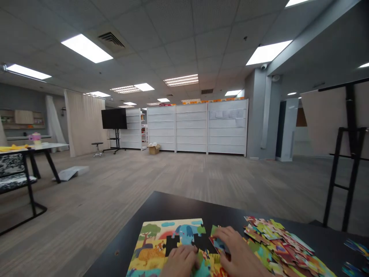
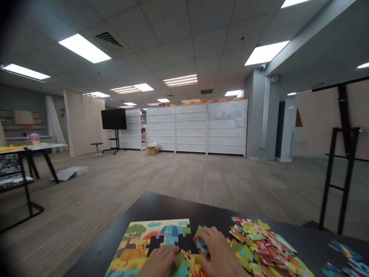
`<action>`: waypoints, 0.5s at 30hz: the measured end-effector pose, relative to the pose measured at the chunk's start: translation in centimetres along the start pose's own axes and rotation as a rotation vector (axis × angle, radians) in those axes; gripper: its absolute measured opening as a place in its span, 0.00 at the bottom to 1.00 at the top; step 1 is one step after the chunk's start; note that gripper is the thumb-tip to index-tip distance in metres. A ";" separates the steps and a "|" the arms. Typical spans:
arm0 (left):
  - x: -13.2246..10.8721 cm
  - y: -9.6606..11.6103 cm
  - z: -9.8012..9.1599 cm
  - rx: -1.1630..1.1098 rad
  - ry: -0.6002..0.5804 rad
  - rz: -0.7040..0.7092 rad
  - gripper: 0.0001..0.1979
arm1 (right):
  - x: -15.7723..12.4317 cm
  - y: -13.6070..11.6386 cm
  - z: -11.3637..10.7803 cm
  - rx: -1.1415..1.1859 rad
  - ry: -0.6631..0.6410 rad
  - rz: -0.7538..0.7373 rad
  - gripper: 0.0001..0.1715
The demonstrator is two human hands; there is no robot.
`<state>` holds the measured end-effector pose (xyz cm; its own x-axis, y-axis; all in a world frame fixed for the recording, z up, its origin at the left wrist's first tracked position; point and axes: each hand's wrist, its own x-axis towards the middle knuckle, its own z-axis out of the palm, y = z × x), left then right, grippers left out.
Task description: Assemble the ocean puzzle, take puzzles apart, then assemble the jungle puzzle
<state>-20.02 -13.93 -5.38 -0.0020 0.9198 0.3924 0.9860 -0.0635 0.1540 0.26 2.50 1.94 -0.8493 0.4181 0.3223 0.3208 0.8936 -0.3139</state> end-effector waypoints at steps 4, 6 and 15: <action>-0.1 0.8 -0.5 0.004 0.019 -0.015 0.09 | 0.6 0.5 -1.4 -0.056 0.060 0.119 0.18; 0.0 1.0 -0.5 0.052 0.072 0.011 0.15 | 0.9 0.8 -1.9 -0.036 0.108 0.135 0.19; 0.2 1.5 -0.9 0.081 0.184 0.179 0.08 | 4.7 -2.9 1.9 0.151 0.027 0.205 0.17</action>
<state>-18.65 -14.23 -4.24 0.1510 0.8102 0.5664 0.9835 -0.1811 -0.0031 -5.40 1.57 2.68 -0.7604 0.5944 0.2616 0.4174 0.7560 -0.5043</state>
